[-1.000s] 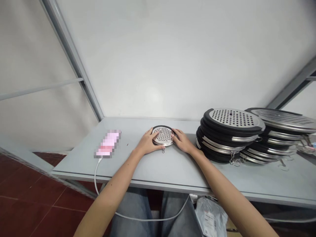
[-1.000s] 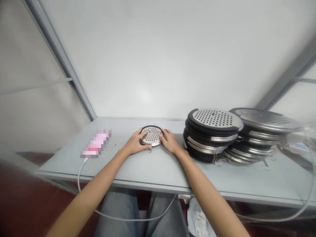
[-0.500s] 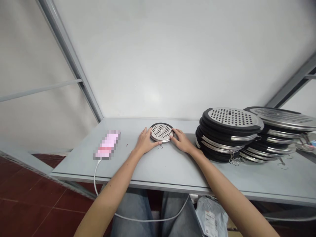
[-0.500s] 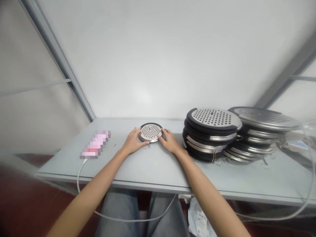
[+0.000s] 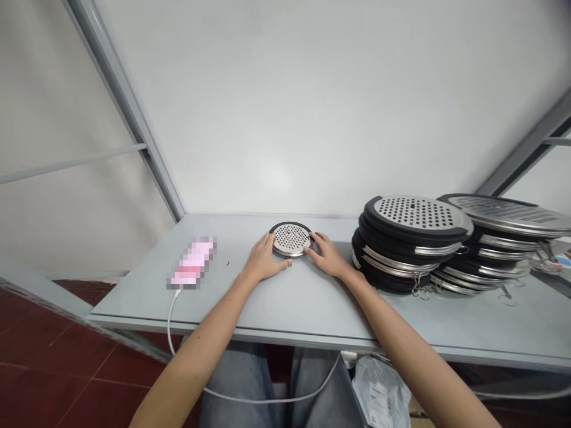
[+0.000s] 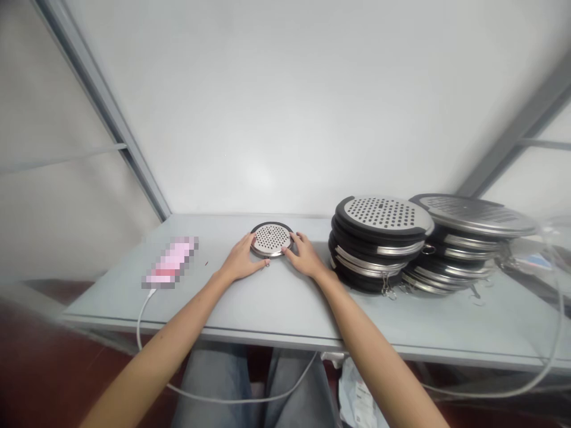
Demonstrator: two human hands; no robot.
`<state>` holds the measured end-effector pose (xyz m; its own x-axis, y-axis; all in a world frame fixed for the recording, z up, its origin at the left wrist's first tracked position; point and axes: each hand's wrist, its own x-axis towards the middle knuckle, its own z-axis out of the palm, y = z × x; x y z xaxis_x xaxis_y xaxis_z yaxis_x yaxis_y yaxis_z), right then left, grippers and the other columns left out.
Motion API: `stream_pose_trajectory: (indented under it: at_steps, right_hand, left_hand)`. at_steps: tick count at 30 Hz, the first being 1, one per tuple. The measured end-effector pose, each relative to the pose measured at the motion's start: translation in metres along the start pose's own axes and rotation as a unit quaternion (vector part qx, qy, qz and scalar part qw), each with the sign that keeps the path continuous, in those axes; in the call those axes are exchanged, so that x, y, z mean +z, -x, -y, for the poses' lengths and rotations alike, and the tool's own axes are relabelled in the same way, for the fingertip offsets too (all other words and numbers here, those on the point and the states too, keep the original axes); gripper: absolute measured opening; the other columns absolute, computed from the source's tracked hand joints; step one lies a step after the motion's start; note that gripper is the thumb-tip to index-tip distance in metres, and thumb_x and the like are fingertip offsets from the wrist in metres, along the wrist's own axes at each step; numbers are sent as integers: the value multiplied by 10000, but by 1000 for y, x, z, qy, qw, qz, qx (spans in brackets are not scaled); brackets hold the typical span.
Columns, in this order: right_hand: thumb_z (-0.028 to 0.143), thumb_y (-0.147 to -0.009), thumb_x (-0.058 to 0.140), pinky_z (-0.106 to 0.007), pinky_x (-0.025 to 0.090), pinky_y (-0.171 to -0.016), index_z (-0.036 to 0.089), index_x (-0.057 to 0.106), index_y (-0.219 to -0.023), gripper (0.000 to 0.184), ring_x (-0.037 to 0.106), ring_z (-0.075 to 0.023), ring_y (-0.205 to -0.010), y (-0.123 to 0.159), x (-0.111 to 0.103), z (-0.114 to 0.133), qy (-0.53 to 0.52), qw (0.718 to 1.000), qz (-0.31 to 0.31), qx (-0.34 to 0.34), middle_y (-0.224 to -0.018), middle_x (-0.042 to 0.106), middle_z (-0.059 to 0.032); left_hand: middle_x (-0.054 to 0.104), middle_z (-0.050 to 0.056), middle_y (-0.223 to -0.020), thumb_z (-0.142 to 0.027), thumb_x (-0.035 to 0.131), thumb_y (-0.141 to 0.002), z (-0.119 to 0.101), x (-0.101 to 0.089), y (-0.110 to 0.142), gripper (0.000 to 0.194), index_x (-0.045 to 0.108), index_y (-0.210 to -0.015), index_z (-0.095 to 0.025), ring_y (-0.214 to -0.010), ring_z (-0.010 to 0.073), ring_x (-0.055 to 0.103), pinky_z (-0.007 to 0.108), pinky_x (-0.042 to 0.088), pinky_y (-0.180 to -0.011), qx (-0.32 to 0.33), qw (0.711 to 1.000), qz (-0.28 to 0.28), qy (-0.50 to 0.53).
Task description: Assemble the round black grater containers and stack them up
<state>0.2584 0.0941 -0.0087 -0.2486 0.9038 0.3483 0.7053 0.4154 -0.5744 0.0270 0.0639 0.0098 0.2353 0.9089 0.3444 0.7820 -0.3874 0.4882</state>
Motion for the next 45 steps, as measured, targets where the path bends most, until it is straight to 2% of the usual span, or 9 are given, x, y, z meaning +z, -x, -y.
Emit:
stream_pose_trajectory:
  at_steps: [12,15,18,24,28,33,39,42,45]
  right_hand:
    - [543,-856,486,-483,272,-1121,125,414,-1396,687,313,-321,-1380,2,-1,4,7,1000,8,15,-1473,325,-223]
    - [562,-813,555,-521,281,-1105,151,401,-1409,740,292,-341,-1386,4,-2,4,14,1000,-6,-22,-1490,302,-217]
    - [563,-755,637,-543,296,-1089,189,419,-1406,782,287,-347,-1383,6,-2,7,35,993,-16,-107,-1513,281,-187]
    - [426,-843,600,-539,339,-1056,230,590,-1264,464,460,-312,-1258,4,-3,16,117,977,-20,-178,-1305,582,-113]
    - [419,-893,542,-490,379,-1032,224,626,-1216,387,527,-282,-1189,4,-6,18,91,978,-60,-179,-1250,630,-92]
    - [417,-900,537,-423,415,-1011,215,654,-1147,340,557,-239,-1147,5,-15,21,-16,981,-111,-159,-1177,667,-78]
    - [407,-930,471,-423,434,-958,242,656,-1094,297,582,-241,-1072,6,-23,30,-63,978,-128,-153,-1118,675,-66]
    - [383,-941,437,-424,434,-945,238,639,-1087,288,581,-244,-1053,9,-24,34,-64,976,-134,-157,-1101,674,-69]
    - [366,-929,429,-451,416,-966,224,602,-1132,302,558,-263,-1087,13,-23,38,-37,975,-133,-175,-1142,646,-89]
  left_hand:
    - [290,195,-1514,-463,695,-712,4,-1,-3,889,285,-1431,-140,-1422,335,234,485,238,-1147,-14,999,47,-16]
    - [293,189,-1513,-423,692,-717,8,-1,-3,851,305,-1427,-159,-1422,339,234,499,238,-1146,-4,999,51,-9]
    - [333,185,-1492,-402,696,-716,11,1,-3,821,335,-1414,-164,-1412,345,256,508,250,-1140,9,999,39,-6]
    - [391,163,-1451,-443,688,-738,10,1,-2,749,403,-1379,-181,-1373,329,336,492,291,-1127,32,999,6,18]
    - [342,177,-1474,-515,628,-790,3,-5,-1,732,402,-1391,-165,-1405,305,281,459,268,-1146,26,999,-8,44]
    - [252,154,-1528,-507,817,-587,-2,-14,-1,975,380,-1408,-217,-1424,324,220,475,262,-1149,60,997,-4,47]
    - [527,57,-1344,-198,700,-759,2,-13,-5,569,507,-1289,-275,-1281,227,457,417,368,-1098,96,989,-85,67]
    - [614,42,-1212,-183,632,-819,3,-12,-5,379,594,-1186,-268,-1169,209,538,404,426,-1042,94,984,-126,81]
    - [597,42,-1228,-191,608,-842,2,-13,-4,275,650,-1098,-280,-1136,220,545,426,442,-1011,78,984,-151,54]
